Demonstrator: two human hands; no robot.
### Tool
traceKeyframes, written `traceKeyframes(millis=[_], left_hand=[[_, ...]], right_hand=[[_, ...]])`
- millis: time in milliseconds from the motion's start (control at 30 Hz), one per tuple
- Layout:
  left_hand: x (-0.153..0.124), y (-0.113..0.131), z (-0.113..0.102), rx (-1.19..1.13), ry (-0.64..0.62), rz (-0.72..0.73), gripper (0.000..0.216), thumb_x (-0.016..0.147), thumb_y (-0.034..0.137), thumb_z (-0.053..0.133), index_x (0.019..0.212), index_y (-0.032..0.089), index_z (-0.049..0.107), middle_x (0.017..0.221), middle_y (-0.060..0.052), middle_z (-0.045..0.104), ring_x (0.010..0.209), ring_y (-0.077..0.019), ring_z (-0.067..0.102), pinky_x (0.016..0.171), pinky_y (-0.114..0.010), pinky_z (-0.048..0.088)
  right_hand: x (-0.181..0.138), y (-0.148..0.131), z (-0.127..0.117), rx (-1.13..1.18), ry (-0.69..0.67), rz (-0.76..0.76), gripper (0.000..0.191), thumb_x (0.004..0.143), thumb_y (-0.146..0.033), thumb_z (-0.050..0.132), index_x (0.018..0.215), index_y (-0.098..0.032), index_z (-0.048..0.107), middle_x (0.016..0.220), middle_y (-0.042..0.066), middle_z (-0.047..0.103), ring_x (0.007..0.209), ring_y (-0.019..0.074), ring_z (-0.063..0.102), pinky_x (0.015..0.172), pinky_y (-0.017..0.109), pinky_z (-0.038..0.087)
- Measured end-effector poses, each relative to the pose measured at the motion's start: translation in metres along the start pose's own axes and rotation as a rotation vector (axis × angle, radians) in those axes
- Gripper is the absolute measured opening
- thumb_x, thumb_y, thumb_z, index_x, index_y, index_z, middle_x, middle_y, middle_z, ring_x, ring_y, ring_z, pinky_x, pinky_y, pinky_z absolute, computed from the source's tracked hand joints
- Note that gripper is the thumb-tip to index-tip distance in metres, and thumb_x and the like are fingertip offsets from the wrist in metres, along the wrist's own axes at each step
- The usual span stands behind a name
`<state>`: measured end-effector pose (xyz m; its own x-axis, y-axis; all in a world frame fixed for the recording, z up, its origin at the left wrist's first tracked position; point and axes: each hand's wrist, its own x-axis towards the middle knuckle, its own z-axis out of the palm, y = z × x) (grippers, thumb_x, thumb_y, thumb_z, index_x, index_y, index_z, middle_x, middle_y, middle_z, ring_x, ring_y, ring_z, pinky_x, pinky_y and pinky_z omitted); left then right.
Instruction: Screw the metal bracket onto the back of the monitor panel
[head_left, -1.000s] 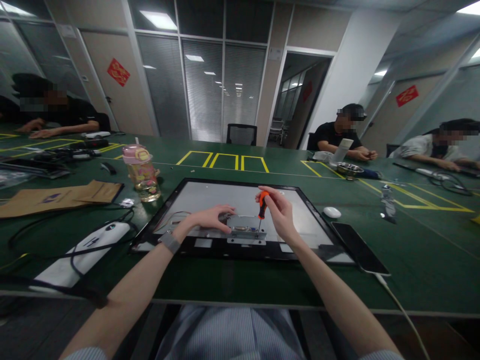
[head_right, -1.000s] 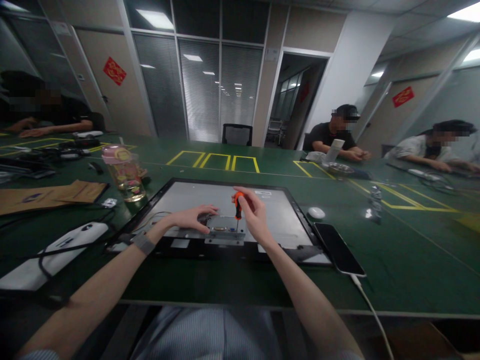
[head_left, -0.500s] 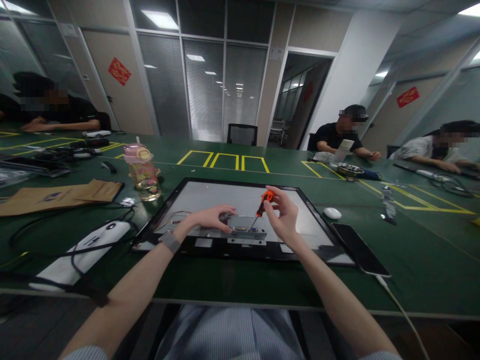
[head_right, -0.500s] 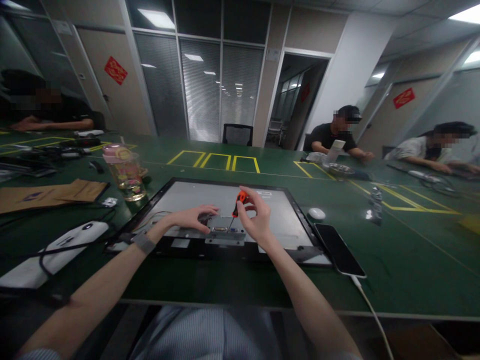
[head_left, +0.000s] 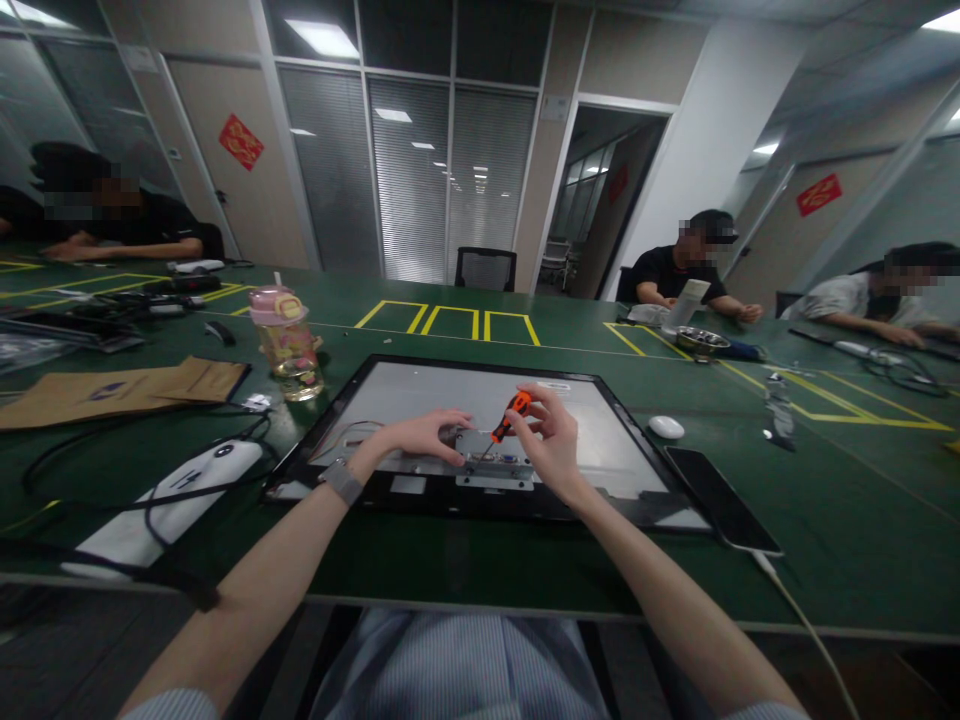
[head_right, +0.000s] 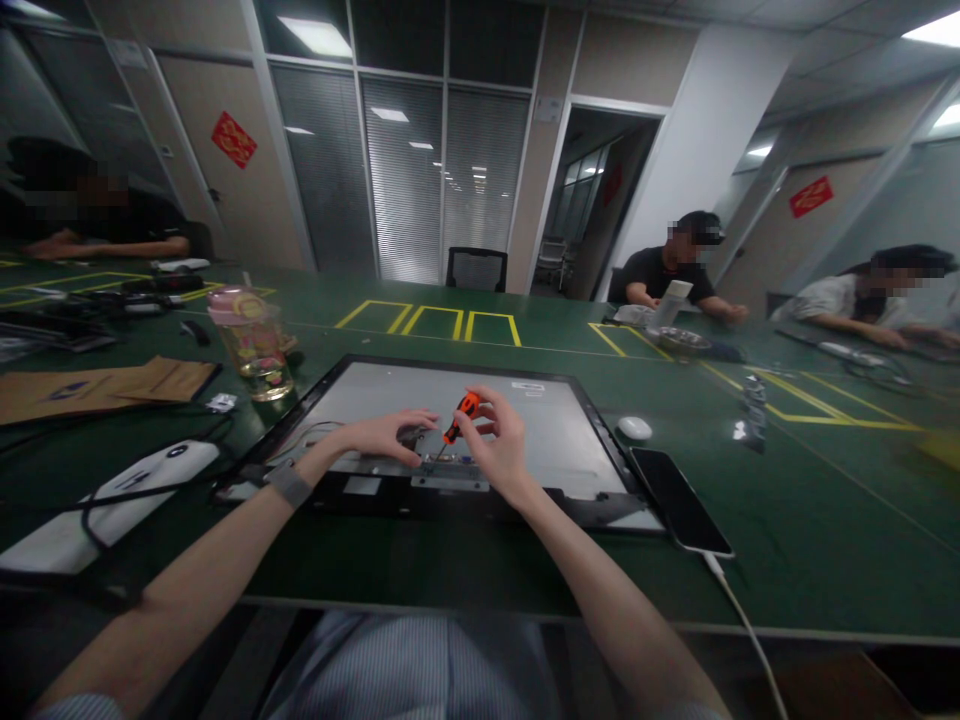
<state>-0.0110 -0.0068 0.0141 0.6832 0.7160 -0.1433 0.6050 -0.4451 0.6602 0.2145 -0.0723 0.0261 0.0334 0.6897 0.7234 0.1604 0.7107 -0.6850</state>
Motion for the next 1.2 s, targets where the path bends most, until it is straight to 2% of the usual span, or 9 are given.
traceKeyframes(millis=[267,433,567,633,700,867,967,1067,1200], left_hand=[[-0.001,0.002,0.000,0.005,-0.001,0.001,0.073,0.066,0.050,0.078,0.131,0.028,0.053,0.155,-0.004,0.032,0.147,-0.0296,0.014,0.119,-0.047,0.013],[0.000,0.001,0.000,0.006,0.012,0.001,0.072,0.066,0.049,0.079,0.130,0.028,0.054,0.154,-0.004,0.033,0.147,-0.0296,0.014,0.119,-0.047,0.012],[0.001,-0.003,0.001,-0.005,0.013,0.029,0.071,0.066,0.048,0.078,0.130,0.028,0.054,0.154,-0.004,0.034,0.147,-0.0291,0.015,0.119,-0.047,0.013],[0.002,-0.006,0.001,-0.007,0.015,0.048,0.072,0.066,0.048,0.079,0.130,0.028,0.054,0.153,-0.005,0.035,0.146,-0.0291,0.017,0.119,-0.047,0.014],[0.003,-0.007,0.001,-0.006,0.014,0.051,0.073,0.065,0.048,0.079,0.130,0.028,0.054,0.152,-0.005,0.036,0.146,-0.0293,0.018,0.119,-0.048,0.013],[0.002,-0.004,0.001,0.003,0.014,0.009,0.071,0.066,0.048,0.078,0.129,0.028,0.055,0.154,-0.004,0.033,0.146,-0.0300,0.018,0.119,-0.048,0.014],[0.000,-0.001,0.001,0.003,0.007,-0.008,0.073,0.065,0.049,0.078,0.130,0.028,0.054,0.154,-0.004,0.032,0.146,-0.0299,0.018,0.119,-0.047,0.016],[0.000,0.001,0.000,0.013,0.022,-0.019,0.074,0.064,0.049,0.078,0.130,0.027,0.054,0.154,-0.005,0.033,0.146,-0.0302,0.019,0.119,-0.047,0.016],[-0.001,0.001,0.000,0.009,0.020,-0.022,0.076,0.064,0.052,0.078,0.131,0.027,0.052,0.154,-0.005,0.032,0.146,-0.0306,0.017,0.119,-0.048,0.015]], right_hand=[[0.001,0.000,0.000,-0.021,-0.010,-0.003,0.028,0.083,-0.030,0.065,0.109,-0.024,0.059,0.093,0.003,0.061,0.073,0.0145,0.066,0.051,0.024,0.060],[-0.001,0.000,-0.001,-0.039,-0.077,-0.039,0.029,0.086,-0.031,0.063,0.114,-0.025,0.059,0.097,0.004,0.064,0.078,0.0157,0.068,0.058,0.025,0.060],[-0.001,-0.005,-0.001,0.021,-0.189,-0.017,0.031,0.090,-0.032,0.057,0.120,-0.026,0.056,0.106,0.008,0.067,0.085,0.0180,0.069,0.065,0.029,0.060],[0.001,-0.008,-0.002,0.138,-0.290,0.042,0.031,0.093,-0.033,0.052,0.124,-0.027,0.054,0.109,0.008,0.067,0.088,0.0188,0.069,0.073,0.034,0.060],[0.003,-0.011,-0.002,0.256,-0.332,0.085,0.029,0.093,-0.034,0.052,0.121,-0.026,0.055,0.108,0.008,0.068,0.091,0.0194,0.069,0.080,0.038,0.058],[0.008,-0.011,-0.004,0.228,-0.166,0.082,0.015,0.087,-0.036,0.063,0.092,-0.024,0.068,0.092,0.004,0.065,0.088,0.0180,0.065,0.080,0.032,0.054],[0.012,-0.011,-0.007,0.188,-0.183,0.097,0.018,0.092,-0.034,0.055,0.102,-0.026,0.069,0.094,0.003,0.068,0.089,0.0171,0.066,0.083,0.033,0.052],[0.014,-0.013,-0.009,0.161,-0.220,0.068,0.024,0.096,-0.031,0.048,0.115,-0.027,0.064,0.101,0.004,0.071,0.099,0.0189,0.066,0.093,0.037,0.048],[0.014,-0.015,-0.009,0.188,-0.224,0.062,0.023,0.098,-0.031,0.045,0.112,-0.026,0.063,0.106,0.005,0.070,0.101,0.0190,0.065,0.095,0.038,0.047]])
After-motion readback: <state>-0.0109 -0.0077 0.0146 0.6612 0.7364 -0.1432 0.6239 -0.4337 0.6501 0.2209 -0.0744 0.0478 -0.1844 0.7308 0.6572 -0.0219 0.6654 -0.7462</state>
